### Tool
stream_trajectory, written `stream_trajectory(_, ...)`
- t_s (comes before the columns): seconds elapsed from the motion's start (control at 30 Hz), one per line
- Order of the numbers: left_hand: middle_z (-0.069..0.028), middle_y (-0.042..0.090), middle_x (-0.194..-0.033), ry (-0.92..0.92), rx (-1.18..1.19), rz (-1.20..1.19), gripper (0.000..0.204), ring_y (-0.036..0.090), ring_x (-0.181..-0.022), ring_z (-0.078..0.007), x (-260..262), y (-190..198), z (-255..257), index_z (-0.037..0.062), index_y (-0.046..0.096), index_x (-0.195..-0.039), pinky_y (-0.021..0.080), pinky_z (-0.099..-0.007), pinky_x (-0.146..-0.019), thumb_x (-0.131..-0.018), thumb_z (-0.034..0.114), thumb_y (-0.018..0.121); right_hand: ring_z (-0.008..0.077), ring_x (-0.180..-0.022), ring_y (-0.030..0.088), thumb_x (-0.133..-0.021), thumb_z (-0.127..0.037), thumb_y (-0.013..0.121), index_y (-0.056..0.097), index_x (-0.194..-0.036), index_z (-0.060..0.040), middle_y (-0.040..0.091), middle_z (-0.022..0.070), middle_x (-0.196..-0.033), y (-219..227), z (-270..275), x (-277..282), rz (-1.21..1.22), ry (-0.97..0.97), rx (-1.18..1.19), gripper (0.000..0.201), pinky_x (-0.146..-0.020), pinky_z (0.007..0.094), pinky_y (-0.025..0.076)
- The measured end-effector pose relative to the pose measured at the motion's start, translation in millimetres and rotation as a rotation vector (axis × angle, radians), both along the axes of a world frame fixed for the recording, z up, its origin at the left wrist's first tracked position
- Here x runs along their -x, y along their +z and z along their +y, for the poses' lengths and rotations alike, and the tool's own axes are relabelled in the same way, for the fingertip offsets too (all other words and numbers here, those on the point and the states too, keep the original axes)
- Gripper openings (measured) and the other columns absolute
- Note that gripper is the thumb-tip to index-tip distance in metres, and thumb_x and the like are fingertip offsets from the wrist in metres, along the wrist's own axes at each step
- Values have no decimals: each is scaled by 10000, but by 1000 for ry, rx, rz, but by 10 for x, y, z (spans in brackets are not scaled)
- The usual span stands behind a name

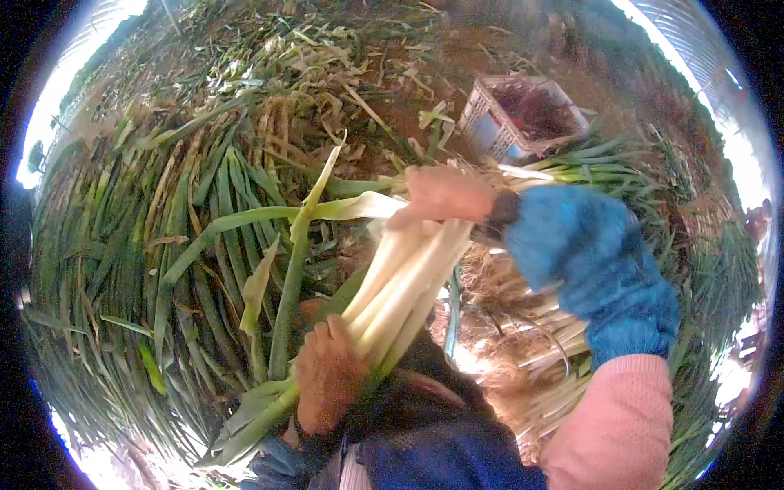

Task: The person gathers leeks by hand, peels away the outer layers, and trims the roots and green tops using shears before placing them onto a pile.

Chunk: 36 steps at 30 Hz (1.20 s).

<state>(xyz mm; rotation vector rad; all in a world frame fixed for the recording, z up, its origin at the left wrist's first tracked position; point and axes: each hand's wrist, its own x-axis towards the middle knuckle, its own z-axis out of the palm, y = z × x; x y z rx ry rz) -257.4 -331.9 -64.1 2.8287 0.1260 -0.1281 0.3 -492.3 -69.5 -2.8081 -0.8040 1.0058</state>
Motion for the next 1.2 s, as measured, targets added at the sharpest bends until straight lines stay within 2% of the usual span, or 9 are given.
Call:
stream_trajectory(0.13,-118,503,-799,-30,8,49,425,549,-736,-276,-26,-28,50,23,456,-878,462,-363,-616,-649,287,699,265,-797,619,-757,-448,621,587,-1088,-25,643,140,-910,-399,409,-89,400,195,-16,539,-677,370,506)
stream_trajectory(0.27,-130,503,-819,-14,70,107,503,540,-753,-292,-90,-58,86,1,452,-946,457,-380,-628,-631,285,723,241,-660,626,-811,-283,595,648,-834,-48,639,131,-763,-251,644,-86,4,381,326,242,-596,375,509)
stream_trajectory(0.37,-139,507,-838,-5,112,148,548,538,-771,-306,-150,-48,141,-8,447,-980,455,-395,-637,-624,288,739,190,-606,610,-784,-200,575,595,-748,-27,603,98,-659,-841,373,-640,-389,770,297,178,-535,343,508)
stream_trajectory(0.5,-140,506,-845,35,111,196,543,535,-791,-310,-223,-66,204,-7,447,-984,450,-401,-657,-620,266,743,280,-640,625,-835,-218,498,565,-943,-43,615,126,-706,-702,240,-1617,-829,568,7,217,-548,399,497)
stream_trajectory(0.63,-124,495,-838,-30,119,235,512,524,-771,-275,-193,-42,217,-8,458,-984,435,-375,-647,-625,247,721,290,-917,565,-805,-326,589,449,-1179,-33,556,215,-950,617,302,-2298,-971,40,358,495,-757,426,458)
stream_trajectory(0.8,-166,515,-915,23,107,248,677,534,-845,-321,-207,-27,166,-57,434,-1117,448,-410,-723,-612,249,765,264,-1074,538,-827,-489,559,510,-1221,-54,533,193,-1190,222,265,-2145,-238,352,177,589,-930,398,426)
stream_trajectory(0.9,-168,513,-935,-11,75,228,743,525,-867,-322,-104,-56,138,-74,406,-1177,446,-403,-745,-610,249,762,294,-1155,493,-819,-574,527,551,-1204,-45,507,173,-1274,-97,426,-1266,392,-36,232,655,-982,409,390)
stream_trajectory(1.07,-163,507,-935,-41,99,188,724,514,-874,-310,-57,-19,114,-80,411,-1159,437,-389,-759,-609,248,751,271,-701,630,-801,-476,565,662,-752,-52,625,154,-687,-448,384,-291,278,492,-85,438,-646,382,484)
stream_trajectory(1.2,-163,507,-931,-74,66,192,686,510,-855,-305,-58,-43,110,-85,420,-1137,432,-382,-760,-614,230,733,286,-675,610,-781,-304,610,649,-755,-81,615,114,-712,-371,413,-612,-406,800,314,227,-617,380,489)
